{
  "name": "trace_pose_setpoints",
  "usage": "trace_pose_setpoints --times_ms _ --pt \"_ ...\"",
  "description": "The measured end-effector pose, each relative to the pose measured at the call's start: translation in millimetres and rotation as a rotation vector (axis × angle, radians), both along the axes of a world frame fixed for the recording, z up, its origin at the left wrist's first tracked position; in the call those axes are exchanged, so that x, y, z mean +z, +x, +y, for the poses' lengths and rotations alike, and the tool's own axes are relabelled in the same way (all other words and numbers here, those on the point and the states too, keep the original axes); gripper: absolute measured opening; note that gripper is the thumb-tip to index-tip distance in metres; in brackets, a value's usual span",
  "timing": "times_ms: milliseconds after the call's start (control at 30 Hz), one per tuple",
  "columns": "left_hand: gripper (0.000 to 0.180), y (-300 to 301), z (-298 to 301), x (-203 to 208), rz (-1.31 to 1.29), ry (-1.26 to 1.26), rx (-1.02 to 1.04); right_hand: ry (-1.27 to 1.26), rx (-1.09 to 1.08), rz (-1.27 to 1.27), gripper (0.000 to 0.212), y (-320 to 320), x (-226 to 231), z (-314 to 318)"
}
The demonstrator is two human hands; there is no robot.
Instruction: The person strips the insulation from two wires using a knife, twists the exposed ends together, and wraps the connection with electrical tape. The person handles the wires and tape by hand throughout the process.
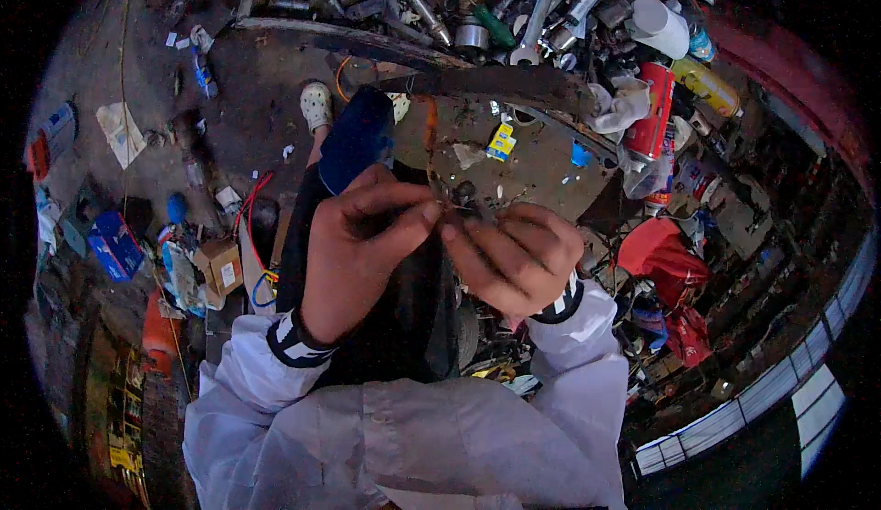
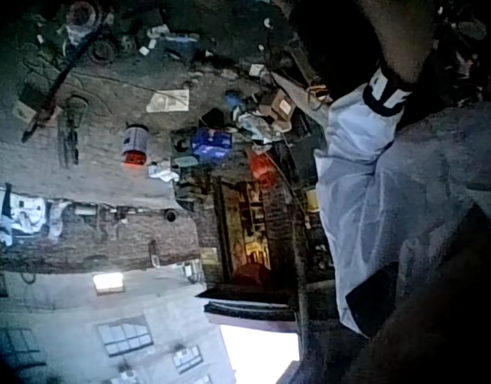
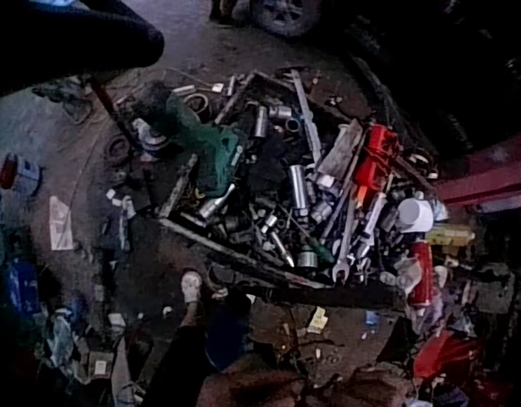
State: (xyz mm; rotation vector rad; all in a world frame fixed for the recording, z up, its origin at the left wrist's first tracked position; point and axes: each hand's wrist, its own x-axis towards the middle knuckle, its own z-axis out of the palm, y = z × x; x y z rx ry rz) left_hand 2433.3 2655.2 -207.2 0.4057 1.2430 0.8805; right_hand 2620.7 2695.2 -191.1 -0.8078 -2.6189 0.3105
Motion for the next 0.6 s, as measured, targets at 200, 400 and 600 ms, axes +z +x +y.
trace_pose_setpoints --times_ms 200,400,600 --pt "0.011 -0.7 3.0 1.8 -0.087 -0.026 0.013 -0.731 -0.496 0.458 0.020 -14.5 -5.0 -10.0" --pt "0.011 4.1 4.3 1.8 0.007 0.012 0.018 -1.287 -1.051 0.864 0.015 -47.2 7.1 -31.7" --pt "0.013 7.3 -1.6 -2.4 0.169 0.109 0.007 -1.937 -1.318 1.026 0.023 -44.6 18.9 -28.7"
